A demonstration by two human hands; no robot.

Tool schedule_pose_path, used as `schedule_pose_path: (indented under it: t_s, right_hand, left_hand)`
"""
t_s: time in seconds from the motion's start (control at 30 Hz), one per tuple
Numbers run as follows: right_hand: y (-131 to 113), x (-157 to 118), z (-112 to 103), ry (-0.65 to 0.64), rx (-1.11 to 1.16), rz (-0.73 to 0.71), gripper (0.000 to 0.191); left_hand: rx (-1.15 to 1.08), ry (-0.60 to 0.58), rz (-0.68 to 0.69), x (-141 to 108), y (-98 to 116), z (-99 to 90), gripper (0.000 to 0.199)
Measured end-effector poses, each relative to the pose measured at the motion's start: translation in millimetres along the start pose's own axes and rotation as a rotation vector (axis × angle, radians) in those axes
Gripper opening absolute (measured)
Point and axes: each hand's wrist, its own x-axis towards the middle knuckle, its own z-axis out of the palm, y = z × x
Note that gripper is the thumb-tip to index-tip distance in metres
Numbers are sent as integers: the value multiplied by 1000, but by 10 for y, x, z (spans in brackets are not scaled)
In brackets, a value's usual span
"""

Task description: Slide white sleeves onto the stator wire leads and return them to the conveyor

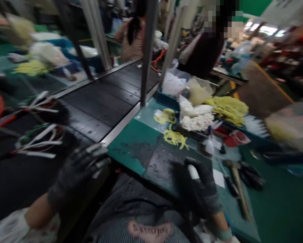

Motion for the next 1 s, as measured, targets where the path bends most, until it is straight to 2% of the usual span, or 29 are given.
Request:
schedule_pose_path:
  t_s: [0.07, 0.13, 0.2, 0.27, 0.37, 0.47, 0.57, 0.67, 0.73, 0.8, 0.9, 1.0]
  right_hand:
    - [122, 60, -10, 36, -64, 46, 32]
    - [235, 195, -31, 50, -138, 70, 35]
    - [322, 355, -57, 25, -212, 56, 37]
    - [372, 517, -57, -44, -307, 33, 40]
    - [390, 753, 34, -127, -447, 36, 43]
    - [381, 980, 201, -166, -514, 68, 48]
    - [371, 1169, 377, -220, -575, 125, 58]
    - [348, 1270, 534, -268, -620, 169, 59]
    - [316, 1287, 625, -296, -629, 177, 57]
    - [279, 1285, 696, -320, -620, 170, 55]
    - [244, 1280, 741, -332, -589, 144, 52]
    - [244, 1280, 695, -318, -565, 126, 50]
  left_hand:
    - [10, -87, 219, 237, 79, 378, 46]
    - [11, -203, 342, 445, 193, 740, 43]
    - [-3, -263, 395, 642, 309, 1023, 38]
    - [-19, -272, 395, 857, 417, 1201, 34]
    - [-2, -347, 254, 1277, 562, 1304, 39]
    - [66, -475, 61, 1827, 666, 1343, 54]
    - [77, -539, 28, 2376, 721, 1444, 80]
    - [71, -617, 27, 2747, 773, 1617, 100]
    - [73, -651, 31, 2864, 825, 1728, 108]
    - [72, -660, 39, 2898, 876, 1808, 105]
    - [38, -647, 52, 2866, 907, 1880, 88]
    - [-50, -627, 65, 2802, 862, 1917, 70]
